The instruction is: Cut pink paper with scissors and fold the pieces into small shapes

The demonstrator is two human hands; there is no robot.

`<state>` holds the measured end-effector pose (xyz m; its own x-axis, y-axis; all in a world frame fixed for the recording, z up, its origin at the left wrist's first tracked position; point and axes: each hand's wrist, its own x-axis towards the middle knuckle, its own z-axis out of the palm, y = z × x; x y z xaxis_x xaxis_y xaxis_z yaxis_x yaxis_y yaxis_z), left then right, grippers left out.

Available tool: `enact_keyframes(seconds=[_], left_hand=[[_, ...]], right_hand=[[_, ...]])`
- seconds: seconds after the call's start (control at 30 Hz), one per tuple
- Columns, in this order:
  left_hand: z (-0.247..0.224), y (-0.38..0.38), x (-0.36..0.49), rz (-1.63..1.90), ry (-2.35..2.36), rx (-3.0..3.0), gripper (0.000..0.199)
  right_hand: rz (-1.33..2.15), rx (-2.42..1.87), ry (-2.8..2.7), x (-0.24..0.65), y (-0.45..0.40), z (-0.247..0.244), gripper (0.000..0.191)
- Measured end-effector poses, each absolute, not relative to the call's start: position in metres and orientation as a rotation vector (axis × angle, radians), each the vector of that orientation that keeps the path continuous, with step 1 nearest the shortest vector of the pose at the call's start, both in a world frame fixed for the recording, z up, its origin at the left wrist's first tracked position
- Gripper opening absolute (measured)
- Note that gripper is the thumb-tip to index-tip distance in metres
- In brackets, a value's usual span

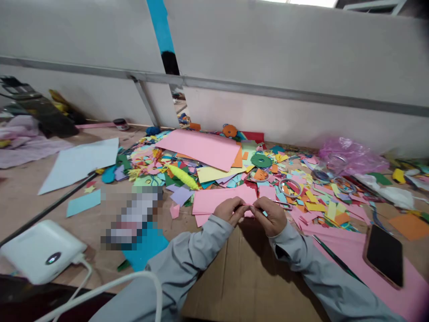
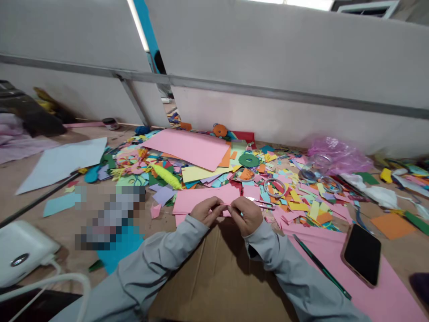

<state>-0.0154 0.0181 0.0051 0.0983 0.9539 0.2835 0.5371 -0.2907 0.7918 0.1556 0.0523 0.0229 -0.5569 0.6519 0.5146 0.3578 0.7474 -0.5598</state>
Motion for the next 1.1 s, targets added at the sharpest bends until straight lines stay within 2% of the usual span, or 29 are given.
enact_keyframes(seconds=[0.17, 0.37, 0.53, 0.73, 0.87, 1.1], left_hand=[[-0.003, 0.026, -0.017, 0.993, 1.477, 1.975, 0.033], [-0.003, 0.024, -0.019, 1.022, 1.43, 1.919, 0.033], [0.005, 0.02, -0.018, 1.075, 1.43, 2.01, 0.034], [0.005, 0.019, -0.017, 1.111, 1.401, 1.732, 0.031], [0.004, 0.018, -0.016, 1.135, 1.44, 1.793, 0.03], [0.005, 0.017, -0.015, 1.12, 1.31, 1.524, 0.03]], right_hand=[[0.596, -0.828, -2.208, 0.154, 0.053, 0.018, 0.023], [0.395, -0.753, -2.293, 0.153, 0.051, 0.02, 0.024], [0.679, -0.774, -2.176, 0.153, 0.058, 0.017, 0.028], [0.554, -0.76, -2.208, 0.151, 0.054, 0.02, 0.028], [0.628, -0.785, -2.146, 0.149, 0.056, 0.02, 0.032], [0.796, -0.83, -2.082, 0.152, 0.056, 0.019, 0.029]])
